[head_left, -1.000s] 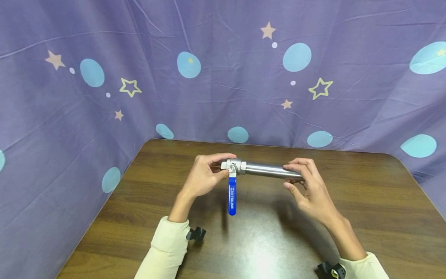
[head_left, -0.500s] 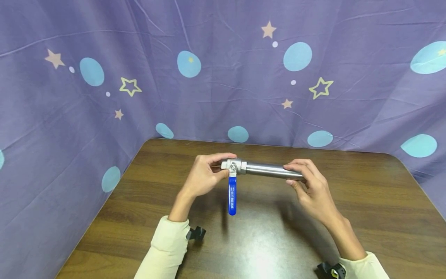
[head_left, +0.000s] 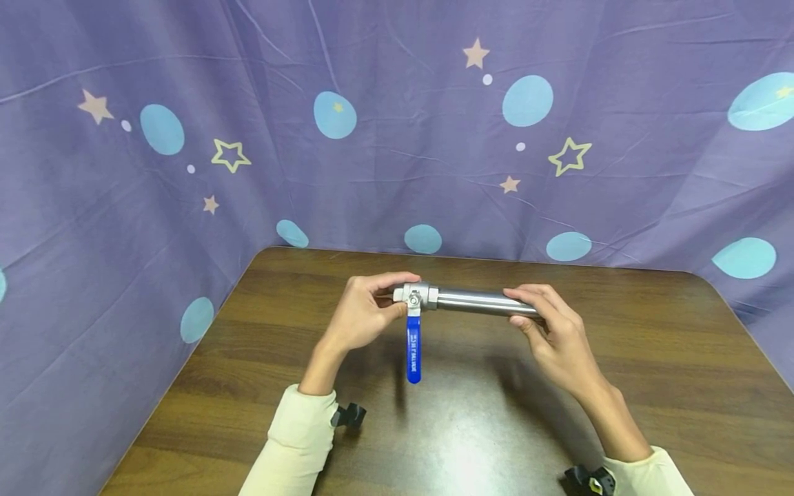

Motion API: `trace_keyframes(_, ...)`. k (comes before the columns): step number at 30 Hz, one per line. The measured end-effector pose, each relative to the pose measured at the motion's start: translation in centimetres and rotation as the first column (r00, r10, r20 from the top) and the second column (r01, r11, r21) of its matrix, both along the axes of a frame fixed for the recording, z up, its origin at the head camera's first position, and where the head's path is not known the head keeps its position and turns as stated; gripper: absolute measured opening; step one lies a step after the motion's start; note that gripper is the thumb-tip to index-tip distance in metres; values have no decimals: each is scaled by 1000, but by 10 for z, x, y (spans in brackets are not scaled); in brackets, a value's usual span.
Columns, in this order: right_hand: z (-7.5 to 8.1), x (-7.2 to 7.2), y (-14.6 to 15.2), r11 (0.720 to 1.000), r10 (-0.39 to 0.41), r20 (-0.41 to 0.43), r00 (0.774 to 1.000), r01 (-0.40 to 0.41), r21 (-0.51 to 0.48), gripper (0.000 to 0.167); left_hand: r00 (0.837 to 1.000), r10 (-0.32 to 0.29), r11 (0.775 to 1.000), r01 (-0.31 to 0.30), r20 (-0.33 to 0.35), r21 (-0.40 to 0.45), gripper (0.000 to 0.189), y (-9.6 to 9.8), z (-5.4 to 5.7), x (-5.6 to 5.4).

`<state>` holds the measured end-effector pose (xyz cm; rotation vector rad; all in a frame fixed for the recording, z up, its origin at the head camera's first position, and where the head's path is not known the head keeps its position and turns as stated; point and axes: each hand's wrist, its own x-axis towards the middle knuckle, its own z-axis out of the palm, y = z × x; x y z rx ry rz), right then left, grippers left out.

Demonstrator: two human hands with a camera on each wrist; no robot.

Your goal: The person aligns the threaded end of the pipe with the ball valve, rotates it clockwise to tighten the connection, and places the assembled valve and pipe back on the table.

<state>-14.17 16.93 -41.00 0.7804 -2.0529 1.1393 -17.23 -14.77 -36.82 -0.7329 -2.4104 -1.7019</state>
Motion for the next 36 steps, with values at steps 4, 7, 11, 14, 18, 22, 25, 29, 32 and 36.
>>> trace_keyframes(4,0,2,1,1000,-14,33,999,13,22,56,1000,0,1000,0,2,3,46,0,0,0)
trace_keyframes(7,0,2,1,999,-18,43,999,17,33,55,1000,-1,1000,1,3,7,46,0,0,0)
trace_keyframes(11,-1,2,2,999,2,46,999,-4,36,57,1000,-3,1000,3,2,8,47,0,-1,0)
trace_keyframes(14,0,3,2,998,50,98,994,-53,25,59,1000,0,1000,0,-10,4,47,0,-1,0)
trace_keyframes(18,0,3,2,993,118,153,981,-119,-7,60,1000,8,1000,-8,-27,-4,47,0,-1,-1)
trace_keyframes(22,1,2,1,987,158,120,980,-155,-30,62,999,7,1000,-7,-32,-6,47,0,-2,-2)
trace_keyframes(25,2,2,0,986,166,93,982,-163,-38,63,1000,5,1000,-5,-27,-2,46,0,-2,-2)
trace_keyframes(29,2,2,1,988,151,96,984,-149,-30,61,1000,4,1000,-4,-21,4,46,0,-2,-1)
trace_keyframes(32,2,2,1,992,124,97,988,-123,-19,58,1000,4,1000,-4,-21,2,46,0,-1,-1)
trace_keyframes(36,3,1,0,996,84,56,995,-83,-11,57,1000,3,1000,-3,-20,0,47,1,0,0)
